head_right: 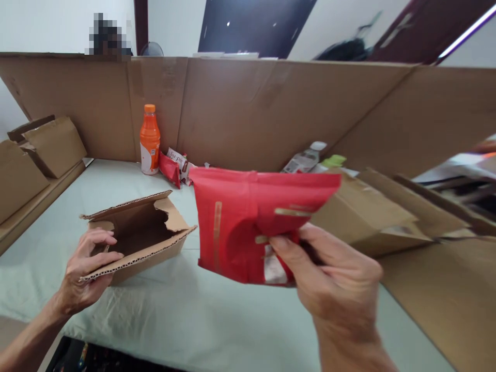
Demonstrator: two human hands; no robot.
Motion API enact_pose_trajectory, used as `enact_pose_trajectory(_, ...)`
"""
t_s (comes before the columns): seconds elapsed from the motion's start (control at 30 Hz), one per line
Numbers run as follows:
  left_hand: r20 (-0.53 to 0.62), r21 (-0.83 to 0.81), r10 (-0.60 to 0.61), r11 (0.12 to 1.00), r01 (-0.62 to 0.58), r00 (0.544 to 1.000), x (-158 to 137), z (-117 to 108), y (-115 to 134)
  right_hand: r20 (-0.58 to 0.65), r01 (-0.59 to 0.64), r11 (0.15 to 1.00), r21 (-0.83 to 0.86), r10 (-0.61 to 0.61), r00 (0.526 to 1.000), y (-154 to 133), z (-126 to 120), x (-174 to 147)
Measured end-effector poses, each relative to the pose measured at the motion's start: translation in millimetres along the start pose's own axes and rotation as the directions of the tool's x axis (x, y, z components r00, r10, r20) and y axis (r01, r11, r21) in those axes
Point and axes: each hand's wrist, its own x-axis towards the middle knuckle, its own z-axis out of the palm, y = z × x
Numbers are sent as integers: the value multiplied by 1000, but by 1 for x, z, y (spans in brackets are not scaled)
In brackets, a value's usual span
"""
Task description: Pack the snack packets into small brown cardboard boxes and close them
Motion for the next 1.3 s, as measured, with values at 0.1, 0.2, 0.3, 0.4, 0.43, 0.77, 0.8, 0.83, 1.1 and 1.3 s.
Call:
enact_pose_trajectory(0.1,-10,-8,-15,1000,15,1000,-1,2,0,-50,111,991,67,-108,993,-7,20,5)
enact_pose_trajectory(0.2,-33,-23,-53,998,53,998,-1,4,0,-95,180,974,139,-168,981,-12,40,10)
enact_pose_trajectory(0.3,-65,-39,-80,996,77,995,-1,5,1,-82,142,964,225,-127,989,-14,55,9)
enact_pose_trajectory(0.4,-60,-38,-85,996,83,995,-1,5,1,-76,107,958,265,-90,993,-15,60,7)
enact_pose_trajectory(0.43,-58,-38,-84,996,82,995,-1,5,1,-94,114,957,269,-91,991,-16,60,6)
enact_pose_trajectory(0.77,-57,-44,-72,997,69,996,4,10,1,-366,269,925,270,-160,917,-23,52,15)
enact_pose_trajectory(0.8,-59,-46,-72,996,70,996,4,10,2,-365,258,922,288,-143,920,-21,53,15)
enact_pose_trajectory(0.83,-58,-47,-75,996,72,996,4,10,2,-361,247,917,313,-125,924,-19,54,15)
enact_pose_trajectory(1.1,-46,-29,-85,996,83,995,5,11,-1,-333,201,924,326,-87,939,-11,59,16)
enact_pose_trajectory(1.3,-52,-20,-98,995,97,994,9,17,-1,-321,161,924,346,-45,946,-5,58,16)
